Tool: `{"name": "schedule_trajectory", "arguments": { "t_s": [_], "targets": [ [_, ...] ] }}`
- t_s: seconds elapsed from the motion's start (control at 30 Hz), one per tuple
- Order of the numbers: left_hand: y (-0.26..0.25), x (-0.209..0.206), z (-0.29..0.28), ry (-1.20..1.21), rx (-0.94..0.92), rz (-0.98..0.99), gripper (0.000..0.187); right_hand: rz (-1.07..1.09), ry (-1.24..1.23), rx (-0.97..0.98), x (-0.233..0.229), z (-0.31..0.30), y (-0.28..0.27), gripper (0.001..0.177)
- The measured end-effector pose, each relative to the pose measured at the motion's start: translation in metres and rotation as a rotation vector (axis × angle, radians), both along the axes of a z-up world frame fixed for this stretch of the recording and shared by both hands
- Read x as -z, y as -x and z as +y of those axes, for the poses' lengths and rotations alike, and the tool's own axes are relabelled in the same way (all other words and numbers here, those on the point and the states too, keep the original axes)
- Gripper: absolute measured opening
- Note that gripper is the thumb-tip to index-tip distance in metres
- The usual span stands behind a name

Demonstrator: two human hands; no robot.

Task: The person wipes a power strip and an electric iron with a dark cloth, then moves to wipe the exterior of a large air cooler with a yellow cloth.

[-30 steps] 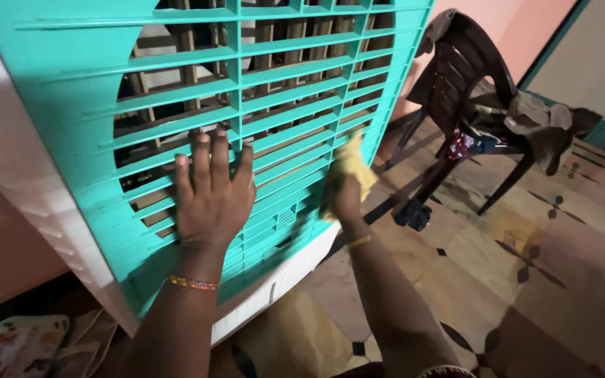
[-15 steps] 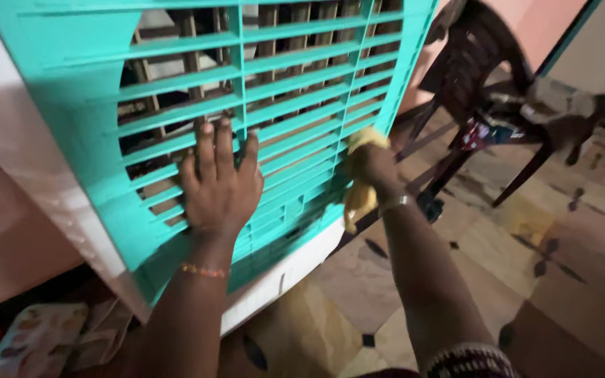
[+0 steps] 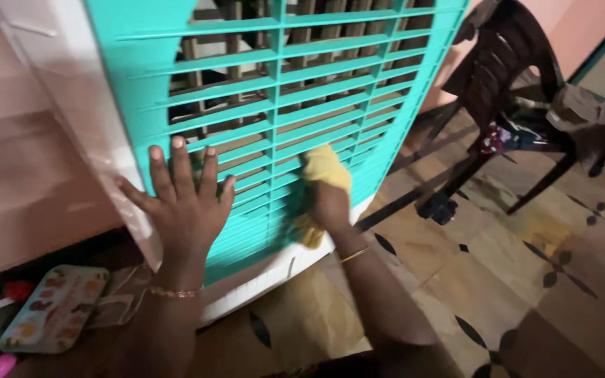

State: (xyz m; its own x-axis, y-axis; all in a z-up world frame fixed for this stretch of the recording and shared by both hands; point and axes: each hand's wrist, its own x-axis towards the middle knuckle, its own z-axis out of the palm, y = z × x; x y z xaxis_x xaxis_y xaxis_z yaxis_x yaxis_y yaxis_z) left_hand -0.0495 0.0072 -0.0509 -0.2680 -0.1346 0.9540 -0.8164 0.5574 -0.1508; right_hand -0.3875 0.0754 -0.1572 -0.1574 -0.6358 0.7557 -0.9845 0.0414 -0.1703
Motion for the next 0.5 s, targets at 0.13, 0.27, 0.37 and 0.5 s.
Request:
{"name": "schedule_trajectory", "arguments": {
  "t_s": [0.13,0.27,0.37,0.5],
  "targets": [
    [-0.002,0.007,-0.003,-0.02,-0.046,-0.017,0.077,0.008,-0.203,0.236,-0.08,0.025,0.027,0.025],
    [0.003,0.006,-0.002,-0.02,-0.075,-0.013,0.059,-0.142,-0.308,0.34,-0.078,-0.012,-0.002,0.017],
    [0.003,0.002,-0.003,0.031,-0.073,-0.005,0.045,0.074,-0.188,0.182,-0.047,-0.022,-0.034,0.012],
    [0.0,0.0,-0.002,0.057,-0.106,0.014,0.036,-0.052,-0.139,0.06,-0.059,-0.001,-0.02,0.018]
  ]
}}
